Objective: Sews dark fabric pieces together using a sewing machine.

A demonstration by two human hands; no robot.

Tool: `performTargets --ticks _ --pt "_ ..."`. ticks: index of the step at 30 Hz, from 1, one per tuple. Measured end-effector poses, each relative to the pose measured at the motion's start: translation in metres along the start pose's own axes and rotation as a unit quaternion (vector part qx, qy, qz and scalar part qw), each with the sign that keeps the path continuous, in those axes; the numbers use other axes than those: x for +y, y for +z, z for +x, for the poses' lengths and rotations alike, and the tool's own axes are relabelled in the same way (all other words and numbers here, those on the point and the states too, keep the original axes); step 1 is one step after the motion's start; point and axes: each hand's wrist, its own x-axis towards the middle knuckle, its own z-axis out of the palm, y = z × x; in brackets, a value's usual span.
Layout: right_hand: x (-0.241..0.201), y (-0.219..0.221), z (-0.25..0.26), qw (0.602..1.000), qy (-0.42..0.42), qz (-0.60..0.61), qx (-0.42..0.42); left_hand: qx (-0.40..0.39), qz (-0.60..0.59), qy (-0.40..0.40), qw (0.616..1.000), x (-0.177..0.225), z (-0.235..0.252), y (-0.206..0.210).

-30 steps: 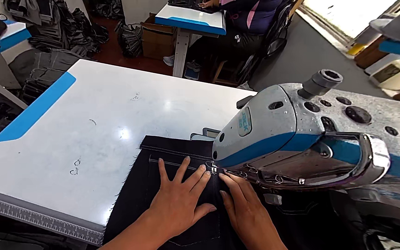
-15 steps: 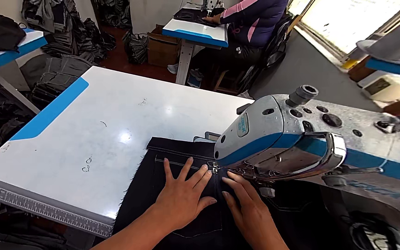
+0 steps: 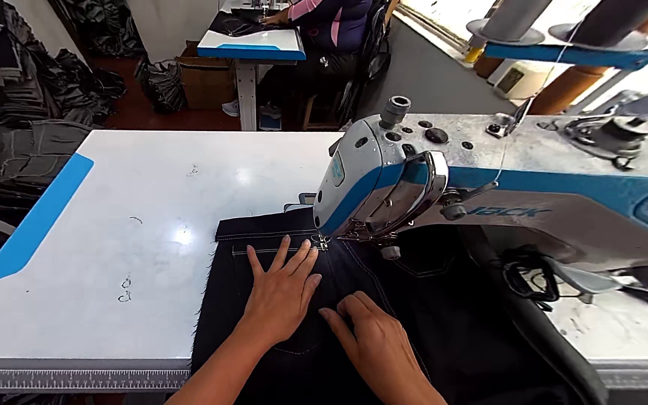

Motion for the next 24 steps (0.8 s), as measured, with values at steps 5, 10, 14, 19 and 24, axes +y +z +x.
performTargets --ticks 5,10,14,19,24 --pt "-0.021 -0.028 0.011 0.829 0.250 0.490 -0.102 0.039 -0.062 0.003 0.997 -0.005 -0.001 0.000" --pt "-0.005 -0.017 0.004 0.878 0.221 0.396 -0.155 0.022 0.034 0.046 0.998 -0.006 -0.003 0.003" --pt "0.003 -0.024 0.008 0.924 0.148 0.276 -0.220 -0.007 0.065 0.054 0.996 -0.004 -0.003 0.004" --pt "0.011 -0.020 0.014 0.925 0.137 0.274 -0.223 -0.036 0.056 -0.027 0.997 -0.003 -0.012 -0.006" --pt "0.014 -0.027 0.017 0.904 0.140 0.318 -0.250 0.029 0.109 -0.106 0.988 -0.015 -0.035 -0.008"
